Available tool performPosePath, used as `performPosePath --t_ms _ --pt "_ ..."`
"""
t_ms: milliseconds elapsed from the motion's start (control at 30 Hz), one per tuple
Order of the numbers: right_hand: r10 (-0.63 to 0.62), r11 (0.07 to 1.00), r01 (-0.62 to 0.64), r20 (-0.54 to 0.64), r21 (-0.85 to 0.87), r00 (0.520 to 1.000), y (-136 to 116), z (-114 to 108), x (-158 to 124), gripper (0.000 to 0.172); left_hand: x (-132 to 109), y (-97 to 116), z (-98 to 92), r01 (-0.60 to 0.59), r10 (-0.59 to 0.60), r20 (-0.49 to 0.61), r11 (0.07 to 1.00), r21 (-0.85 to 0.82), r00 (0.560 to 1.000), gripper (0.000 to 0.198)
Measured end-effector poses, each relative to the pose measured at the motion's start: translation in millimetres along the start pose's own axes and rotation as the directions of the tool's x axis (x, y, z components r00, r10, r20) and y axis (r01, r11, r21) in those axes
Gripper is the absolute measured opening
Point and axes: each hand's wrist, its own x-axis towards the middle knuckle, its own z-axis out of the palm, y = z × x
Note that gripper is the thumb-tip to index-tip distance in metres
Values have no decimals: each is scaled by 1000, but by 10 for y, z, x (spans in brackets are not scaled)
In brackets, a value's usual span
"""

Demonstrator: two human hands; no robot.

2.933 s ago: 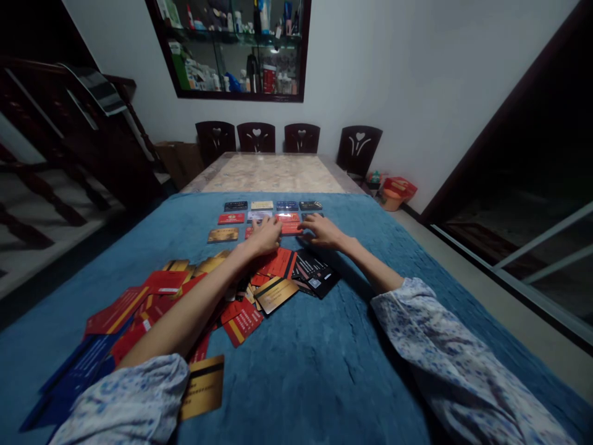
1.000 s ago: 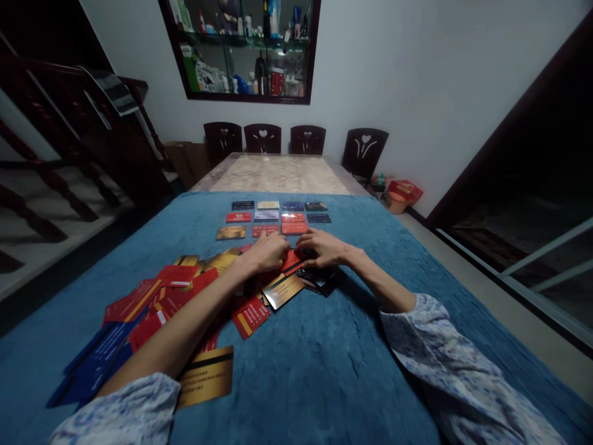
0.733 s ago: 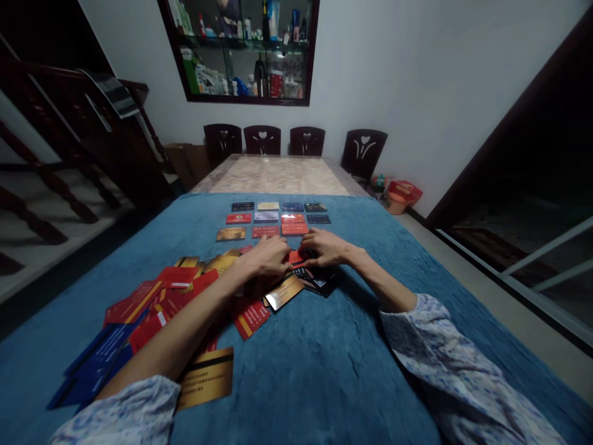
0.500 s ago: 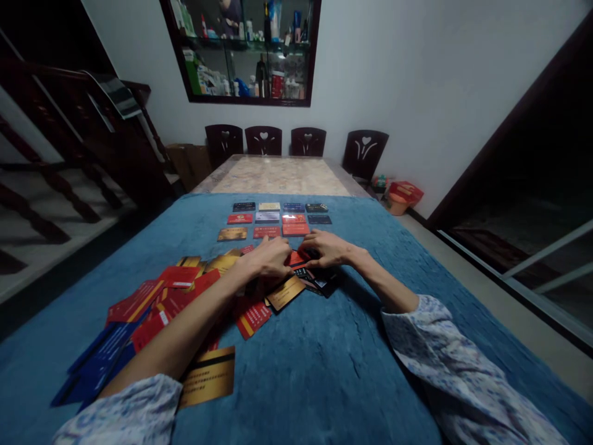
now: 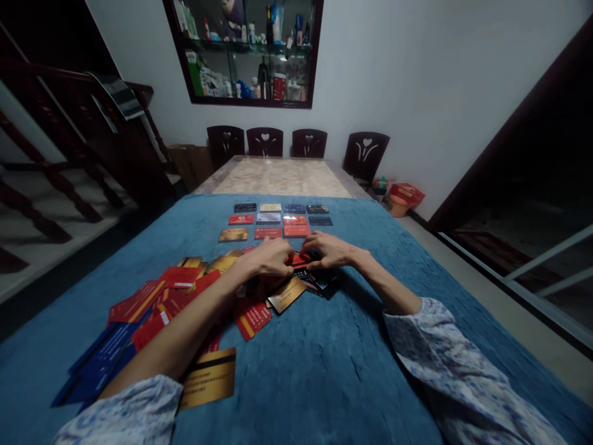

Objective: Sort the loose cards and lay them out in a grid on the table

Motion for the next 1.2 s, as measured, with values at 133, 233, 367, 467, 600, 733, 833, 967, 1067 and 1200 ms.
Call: performPosePath --t_ms 133,233,367,467,600,733,833,967,1067,1200 --pt "-10 999 11 -26 40 1000 -19 -30 -5 23 -3 -50 -40 8 -8 6 999 -45 1000 24" --pt "-9 998 12 -49 61 999 -23 -41 -9 21 2 -111 -48 17 -17 -2 994 -107 1000 28" --pt "-7 998 14 -100 62 995 -5 -35 -12 22 8 -197 -44 -13 2 -50 976 -215 999 29" --pt "-28 998 35 -164 43 986 38 2 -1 23 10 -258 -40 -29 7 -80 961 -274 997 30" --pt "-56 998 58 -253 -1 966 100 66 21 23 15 -332 -29 -60 14 -150 951 -303 989 30" --pt "-66 998 66 -286 -11 956 119 98 29 22 15 -367 -13 -73 20 -173 949 -307 985 31" --pt "-44 999 47 -294 4 955 122 110 27 21 16 -369 -6 -51 0 -168 952 -303 986 32" --pt "-12 1000 15 -302 7 953 141 133 31 24 29 -373 8 -38 -17 -180 954 -297 984 32" --pt "6 1000 -3 -307 10 952 153 151 38 28 46 -377 29 -39 -15 -185 957 -287 983 30" --pt "65 998 -66 -304 6 951 142 173 43 31 64 -383 65 -25 -23 -186 967 -253 982 29"
